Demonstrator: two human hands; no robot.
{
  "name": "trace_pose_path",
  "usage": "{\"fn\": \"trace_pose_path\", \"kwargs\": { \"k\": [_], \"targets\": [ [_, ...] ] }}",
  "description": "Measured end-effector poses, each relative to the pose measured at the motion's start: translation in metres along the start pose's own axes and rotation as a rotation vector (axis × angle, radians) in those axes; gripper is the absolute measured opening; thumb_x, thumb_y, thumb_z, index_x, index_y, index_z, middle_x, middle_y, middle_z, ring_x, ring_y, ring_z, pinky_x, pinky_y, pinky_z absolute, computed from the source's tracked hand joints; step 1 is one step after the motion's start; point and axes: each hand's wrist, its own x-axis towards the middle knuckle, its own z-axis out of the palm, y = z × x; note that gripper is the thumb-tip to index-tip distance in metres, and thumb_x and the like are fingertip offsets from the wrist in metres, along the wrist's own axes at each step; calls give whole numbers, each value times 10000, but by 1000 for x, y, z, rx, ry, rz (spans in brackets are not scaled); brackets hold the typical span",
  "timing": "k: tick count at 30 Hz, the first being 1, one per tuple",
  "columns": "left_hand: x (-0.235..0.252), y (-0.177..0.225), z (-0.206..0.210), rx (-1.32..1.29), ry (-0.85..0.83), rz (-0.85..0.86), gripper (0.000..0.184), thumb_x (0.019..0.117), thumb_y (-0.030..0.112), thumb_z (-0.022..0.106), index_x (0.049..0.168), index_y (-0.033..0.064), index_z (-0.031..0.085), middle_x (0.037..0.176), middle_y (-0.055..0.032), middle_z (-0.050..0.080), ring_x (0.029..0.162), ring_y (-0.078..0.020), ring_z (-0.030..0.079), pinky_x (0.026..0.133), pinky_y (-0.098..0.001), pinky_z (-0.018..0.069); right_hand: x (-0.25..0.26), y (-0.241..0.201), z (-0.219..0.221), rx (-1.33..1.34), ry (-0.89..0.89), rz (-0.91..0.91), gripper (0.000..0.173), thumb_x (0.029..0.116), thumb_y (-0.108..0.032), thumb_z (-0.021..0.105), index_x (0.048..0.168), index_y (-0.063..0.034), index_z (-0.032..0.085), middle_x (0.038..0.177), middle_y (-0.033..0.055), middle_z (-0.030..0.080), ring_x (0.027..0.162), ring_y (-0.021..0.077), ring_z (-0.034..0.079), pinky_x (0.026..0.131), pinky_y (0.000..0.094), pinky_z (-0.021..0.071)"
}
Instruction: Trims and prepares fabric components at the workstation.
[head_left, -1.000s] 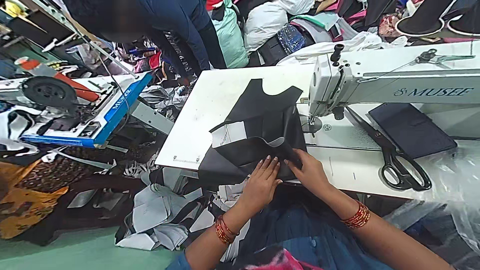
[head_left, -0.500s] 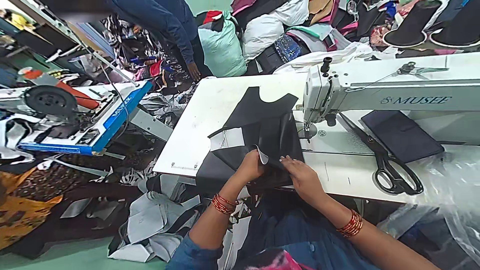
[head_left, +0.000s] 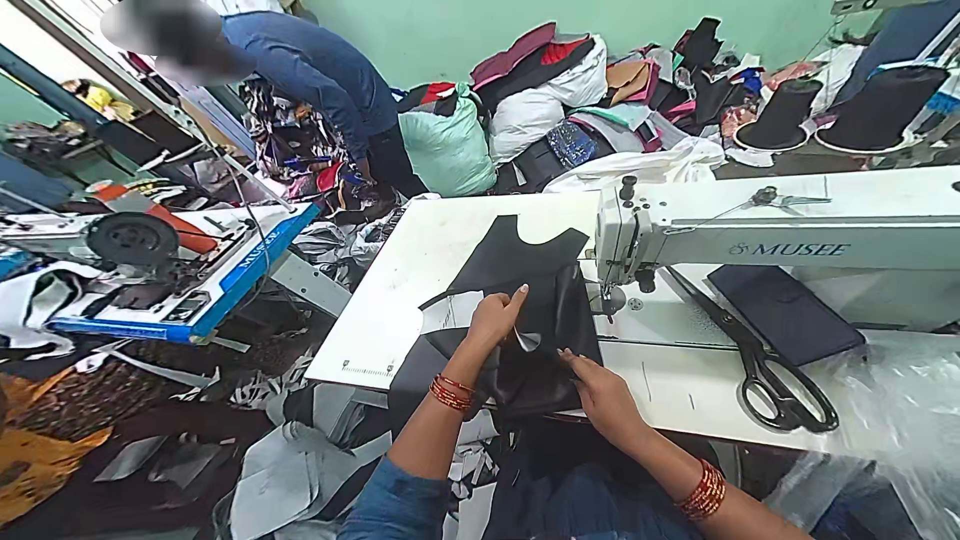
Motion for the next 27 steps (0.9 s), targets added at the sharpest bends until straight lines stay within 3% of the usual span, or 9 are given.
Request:
{"fn": "trace_pose_path", "kwargs": {
  "k": [3,6,10,13,17,20,23,25,27],
  "targets": [
    [28,4,-4,111,-64,95,602,1049,525,504,1014,-50,677,937,-204,651,871,-297,621,848,-515,496,0,2,2,-3,11,-1,386,903,51,518,1232,14,716,1248,128,734,1165,294,710,1029,452,544],
    [44,8,-2,17,-121,180,421,1015,379,645,939,-35,641,826,-104,596,752,-170,541,765,-386,472,2,-1,1,-8,1,24,384,879,56,548,1217,9,723,1240,116,739,1152,292,716,1013,449,553],
    [34,4,5,-272,102,349,410,919,115,751,1261,-27,575,738,-22,564,634,-94,498,667,-290,470,2,1,2,2,8,19,406,834,92,556,1179,-1,747,1245,106,739,1171,285,709,1026,455,548],
    [31,-6,14,-198,214,302,503,913,65,691,1360,-5,470,718,-51,543,627,-158,518,667,-360,484,3,1,2,-4,13,16,396,830,94,557,1155,-7,759,1239,103,742,1170,277,710,1031,451,547],
    [38,-9,16,88,52,174,470,981,155,660,1405,48,487,907,-156,616,836,-301,605,843,-494,509,3,0,3,-24,4,14,388,837,78,562,1162,-4,757,1227,105,746,1163,277,713,1030,448,547],
    [31,14,11,357,23,178,437,979,184,680,1391,88,571,1300,-232,602,1236,-430,573,1015,-607,480,2,1,2,-25,-7,17,403,826,85,566,1174,1,751,1233,106,744,1169,282,710,1036,454,542],
    [29,24,10,486,61,587,390,921,51,696,1307,109,682,1394,-180,576,1336,-422,481,1041,-626,419,3,0,1,-26,-5,17,405,813,90,577,1166,1,754,1215,110,750,1151,294,717,1015,468,553],
    [27,33,10,464,-157,831,377,980,14,584,1334,94,687,1470,-129,580,1427,-351,458,1159,-558,352,4,-1,1,-28,1,17,393,806,84,570,1141,-3,757,1195,110,757,1134,290,724,989,474,566],
    [26,40,14,448,-449,826,426,1071,99,451,1486,76,547,1618,-108,424,1561,-328,260,1277,-510,150,4,-1,2,-32,-4,17,385,811,76,559,1134,-3,754,1192,113,757,1132,286,725,983,472,569]
  ]
}}
